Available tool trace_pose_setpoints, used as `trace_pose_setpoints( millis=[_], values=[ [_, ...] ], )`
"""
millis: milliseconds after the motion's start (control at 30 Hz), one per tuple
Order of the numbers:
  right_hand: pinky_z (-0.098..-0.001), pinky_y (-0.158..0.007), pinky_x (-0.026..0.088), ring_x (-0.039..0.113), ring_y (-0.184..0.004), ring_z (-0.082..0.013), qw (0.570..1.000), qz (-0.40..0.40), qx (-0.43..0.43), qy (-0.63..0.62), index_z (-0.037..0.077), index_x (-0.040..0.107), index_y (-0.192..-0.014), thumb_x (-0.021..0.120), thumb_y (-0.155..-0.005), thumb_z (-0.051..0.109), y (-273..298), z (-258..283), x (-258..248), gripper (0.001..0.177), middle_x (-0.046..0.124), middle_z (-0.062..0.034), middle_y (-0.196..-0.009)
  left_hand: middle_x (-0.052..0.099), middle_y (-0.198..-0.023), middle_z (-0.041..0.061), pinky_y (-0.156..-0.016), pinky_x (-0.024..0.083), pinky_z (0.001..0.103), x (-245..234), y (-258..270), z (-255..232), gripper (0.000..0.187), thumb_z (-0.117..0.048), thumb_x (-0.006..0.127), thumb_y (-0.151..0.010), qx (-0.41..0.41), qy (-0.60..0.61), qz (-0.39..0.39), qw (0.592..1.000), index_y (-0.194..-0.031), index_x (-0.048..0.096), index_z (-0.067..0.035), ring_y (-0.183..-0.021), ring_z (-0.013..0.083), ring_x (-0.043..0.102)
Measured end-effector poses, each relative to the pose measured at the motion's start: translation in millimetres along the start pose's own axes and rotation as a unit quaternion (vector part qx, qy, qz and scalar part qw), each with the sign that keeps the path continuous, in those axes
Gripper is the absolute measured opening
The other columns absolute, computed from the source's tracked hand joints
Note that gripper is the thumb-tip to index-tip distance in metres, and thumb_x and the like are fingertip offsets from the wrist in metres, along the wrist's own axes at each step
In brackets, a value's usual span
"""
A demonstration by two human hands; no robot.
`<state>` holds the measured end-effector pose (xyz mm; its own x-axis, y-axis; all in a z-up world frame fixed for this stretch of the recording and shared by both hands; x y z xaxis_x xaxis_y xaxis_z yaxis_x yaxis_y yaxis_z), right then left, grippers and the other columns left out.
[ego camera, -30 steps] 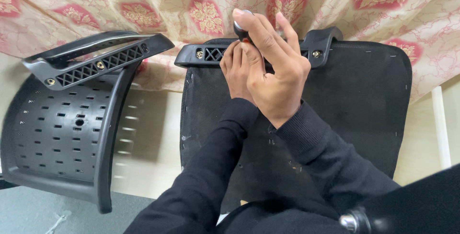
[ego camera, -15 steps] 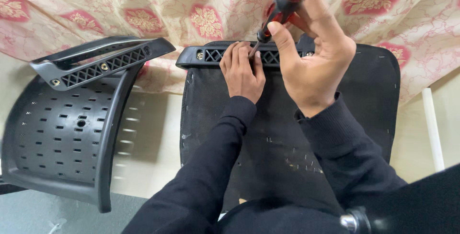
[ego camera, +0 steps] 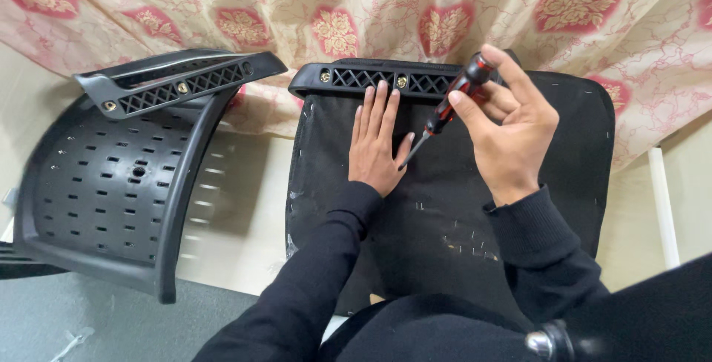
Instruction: The person uses a screwdriver to tighten screws on a black plastic chair frame attached to a seat cushion. They then pick up a separate black plastic backrest piece and align it with the seat, preparing to attach it.
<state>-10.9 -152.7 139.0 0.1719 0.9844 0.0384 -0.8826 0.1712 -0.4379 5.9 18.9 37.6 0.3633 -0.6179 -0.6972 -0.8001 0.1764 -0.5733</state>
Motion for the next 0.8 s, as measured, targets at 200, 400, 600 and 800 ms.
trace_pose_setpoints(
  millis=[200,400,600,800],
  values=[
    [-0.0251,-0.091,0.060,0.072,-0.102,-0.0133,0.997,0.007,0.080,-0.021,-0.004,0.056,-0.145,0.074,-0.092,-0.009,28,-30,4,0.056,0.073,-0.0137,-0.113,0.034,-0.167,0.016,-0.129,0.023,0.047,-8,40,1,0.067,-0.031,0.062,-0.102,-0.028,-0.009,0.012,0.999,-0.157,0.038,-0.002,-0.158,0.0303,0.028],
    [-0.0241,-0.085,0.060,0.074,-0.096,-0.0133,0.989,0.027,0.144,0.000,0.000,0.059,-0.143,0.075,-0.088,-0.007,47,-63,3,0.058,0.075,-0.0133,-0.107,0.036,-0.166,0.015,-0.128,0.023,0.047,-9,55,3,0.067,-0.030,0.062,-0.099,-0.043,-0.014,0.021,0.999,-0.156,0.040,-0.003,-0.157,0.0295,0.030],
    [-0.0231,-0.082,0.059,0.075,-0.091,-0.0133,0.973,0.057,0.226,-0.012,0.002,0.060,-0.141,0.075,-0.085,-0.003,69,-104,0,0.058,0.077,-0.0124,-0.104,0.036,-0.165,0.015,-0.128,0.023,0.047,-9,55,1,0.066,-0.029,0.062,-0.100,-0.044,-0.019,0.022,0.999,-0.156,0.041,-0.002,-0.157,0.0293,0.030],
    [-0.0240,-0.083,0.060,0.076,-0.093,-0.0146,0.962,0.088,0.260,0.002,0.004,0.061,-0.141,0.077,-0.084,0.003,77,-123,-6,0.059,0.078,-0.0123,-0.106,0.036,-0.165,0.016,-0.128,0.022,0.047,-12,59,-2,0.064,-0.029,0.061,-0.101,-0.046,-0.022,0.018,0.999,-0.156,0.041,-0.001,-0.157,0.0304,0.029]
  ],
)
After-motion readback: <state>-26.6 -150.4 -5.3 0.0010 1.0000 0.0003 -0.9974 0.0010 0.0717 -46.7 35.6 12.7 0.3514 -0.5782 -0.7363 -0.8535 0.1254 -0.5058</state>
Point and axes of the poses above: each hand's wrist, its own y-axis away from the middle knuckle, its own x-axis out of the palm, z = x × y, the point moved 9 cm from there along -y, towards the middle knuckle
